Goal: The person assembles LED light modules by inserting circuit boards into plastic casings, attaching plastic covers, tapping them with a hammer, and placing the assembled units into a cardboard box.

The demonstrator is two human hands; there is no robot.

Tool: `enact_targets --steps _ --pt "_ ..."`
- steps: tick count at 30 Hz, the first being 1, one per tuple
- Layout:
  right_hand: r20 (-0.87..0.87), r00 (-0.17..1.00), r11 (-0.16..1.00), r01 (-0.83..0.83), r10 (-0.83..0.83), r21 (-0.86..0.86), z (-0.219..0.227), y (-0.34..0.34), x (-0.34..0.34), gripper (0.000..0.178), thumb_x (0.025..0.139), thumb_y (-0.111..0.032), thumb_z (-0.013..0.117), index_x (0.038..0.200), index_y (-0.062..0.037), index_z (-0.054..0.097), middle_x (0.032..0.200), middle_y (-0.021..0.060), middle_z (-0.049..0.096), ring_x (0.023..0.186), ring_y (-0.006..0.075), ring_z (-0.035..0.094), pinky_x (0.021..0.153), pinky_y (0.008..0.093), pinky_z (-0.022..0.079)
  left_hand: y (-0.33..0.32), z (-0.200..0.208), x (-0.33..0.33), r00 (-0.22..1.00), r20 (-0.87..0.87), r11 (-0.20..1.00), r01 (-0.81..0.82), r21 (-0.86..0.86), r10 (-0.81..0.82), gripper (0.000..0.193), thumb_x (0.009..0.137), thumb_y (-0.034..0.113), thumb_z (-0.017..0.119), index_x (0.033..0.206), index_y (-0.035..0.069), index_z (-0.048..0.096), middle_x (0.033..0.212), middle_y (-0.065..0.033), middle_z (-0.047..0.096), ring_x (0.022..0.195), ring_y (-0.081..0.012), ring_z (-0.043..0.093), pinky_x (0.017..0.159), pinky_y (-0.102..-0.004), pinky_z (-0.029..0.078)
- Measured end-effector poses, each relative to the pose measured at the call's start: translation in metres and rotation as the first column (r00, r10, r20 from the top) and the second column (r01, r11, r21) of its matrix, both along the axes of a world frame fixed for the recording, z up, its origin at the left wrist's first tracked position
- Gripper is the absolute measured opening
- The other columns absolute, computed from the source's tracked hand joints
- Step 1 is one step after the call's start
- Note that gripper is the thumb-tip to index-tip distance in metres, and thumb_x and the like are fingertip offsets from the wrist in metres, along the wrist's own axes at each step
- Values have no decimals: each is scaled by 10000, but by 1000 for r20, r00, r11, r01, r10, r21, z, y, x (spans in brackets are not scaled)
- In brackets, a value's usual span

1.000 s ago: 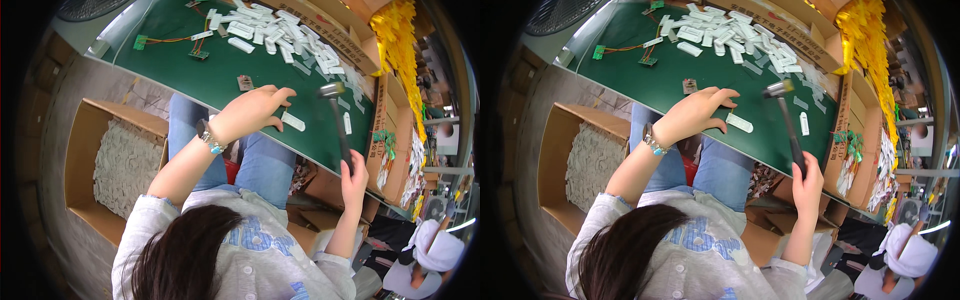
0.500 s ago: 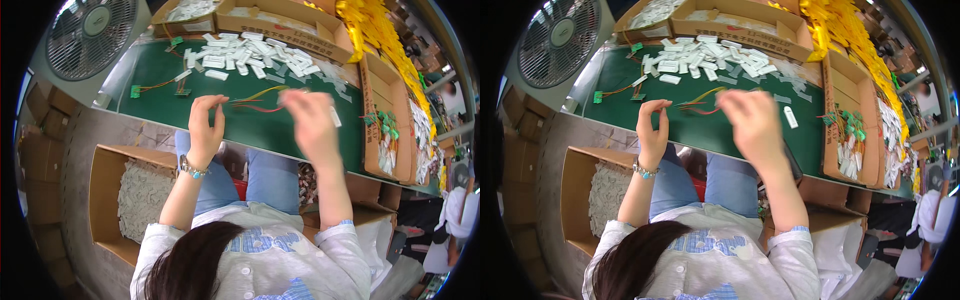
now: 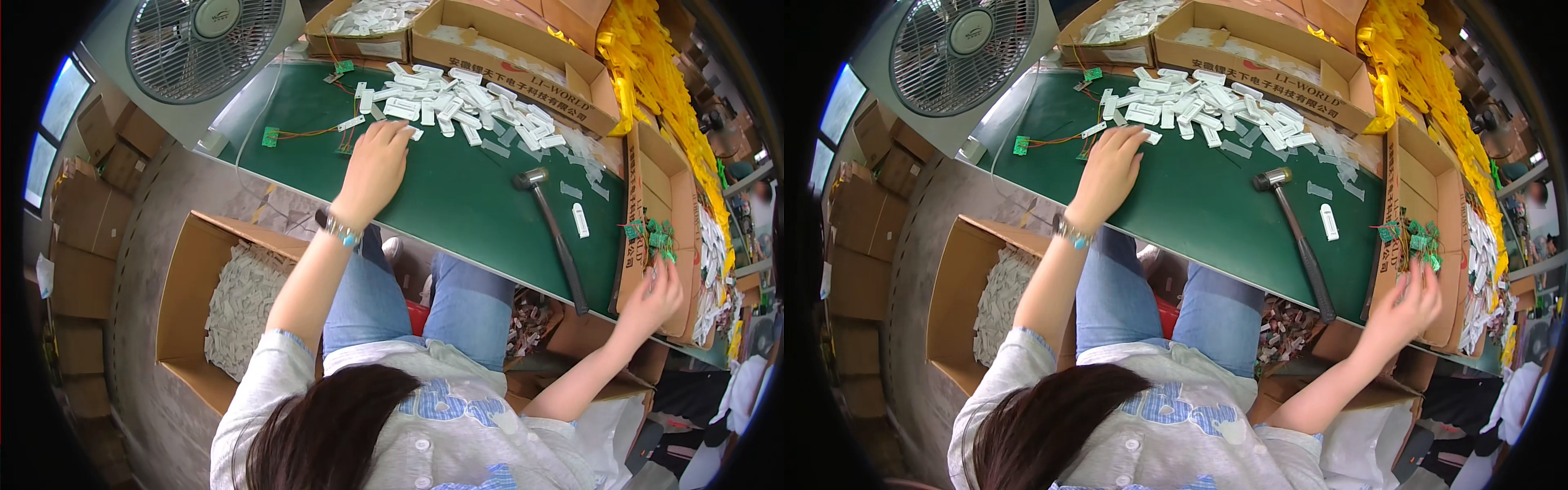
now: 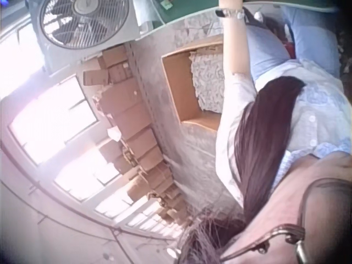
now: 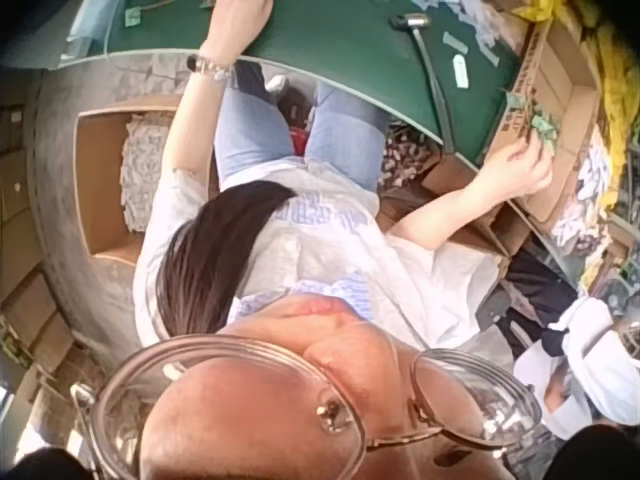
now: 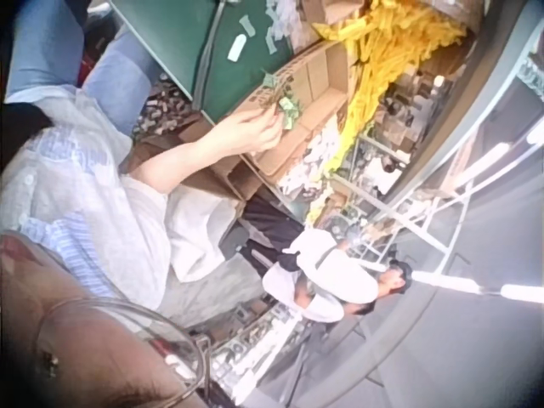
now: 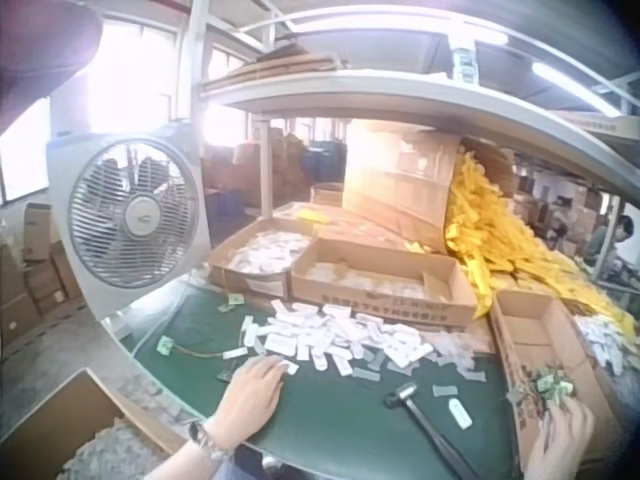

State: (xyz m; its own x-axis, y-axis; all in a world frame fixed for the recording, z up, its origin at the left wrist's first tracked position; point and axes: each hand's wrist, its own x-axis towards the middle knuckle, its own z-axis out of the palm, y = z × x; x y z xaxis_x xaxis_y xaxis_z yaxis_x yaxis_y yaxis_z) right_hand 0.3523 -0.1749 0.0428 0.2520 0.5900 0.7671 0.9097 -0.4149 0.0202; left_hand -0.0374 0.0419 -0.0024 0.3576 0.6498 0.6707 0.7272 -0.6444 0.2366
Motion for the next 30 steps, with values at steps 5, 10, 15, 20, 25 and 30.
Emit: enact_targets --steps 5,10,15,20,25,30 --pt "-185 892 897 -433 412 -92 4 48 -54 209 885 -49 628 1087 -58 677 1216 102 609 1191 324 521 1033 449 409 17 -8 -3 959 -274 998 -69 11 70 255 860 92 613 1108 39 628 1157 -105 648 1088 -291 593 932 -409 463" --pt "-304 688 672 -720 659 -174 11 110 -80 156 860 -46 638 1006 -40 692 1103 87 655 1121 298 577 959 413 464 -40 1 19 959 -272 993 45 -104 -72 200 817 110 674 1006 64 625 1110 -65 653 1002 -253 596 852 -380 468" --pt "-419 747 664 -658 517 -354 -1 207 -65 146 879 -163 658 975 -60 699 1009 127 672 974 332 632 838 427 511 -57 -13 31 984 27 977 178 -114 -176 173 819 85 683 982 68 627 1153 -58 649 1085 -257 583 929 -387 467" --pt "-387 843 686 -532 375 -496 -25 257 -74 144 848 -172 704 925 -50 690 971 147 666 944 346 643 821 443 519 -55 -20 26 977 128 975 188 -119 -172 127 821 95 696 929 74 633 1139 -49 661 1106 -266 576 942 -399 470" --pt "-184 886 770 -462 426 -440 -32 257 -73 170 806 -132 739 904 -30 645 988 145 631 963 348 609 794 456 524 -55 -18 27 966 136 962 237 -134 -219 93 824 99 701 889 70 641 1150 -49 649 1070 -278 576 941 -396 469" --pt "-464 541 430 -841 702 -330 -2 181 -152 274 847 -227 718 1041 -47 646 1010 135 634 1041 321 603 873 425 507 -60 -15 22 934 285 937 281 -209 -216 148 822 -7 658 961 44 654 1123 -77 644 1024 -297 593 901 -392 493"
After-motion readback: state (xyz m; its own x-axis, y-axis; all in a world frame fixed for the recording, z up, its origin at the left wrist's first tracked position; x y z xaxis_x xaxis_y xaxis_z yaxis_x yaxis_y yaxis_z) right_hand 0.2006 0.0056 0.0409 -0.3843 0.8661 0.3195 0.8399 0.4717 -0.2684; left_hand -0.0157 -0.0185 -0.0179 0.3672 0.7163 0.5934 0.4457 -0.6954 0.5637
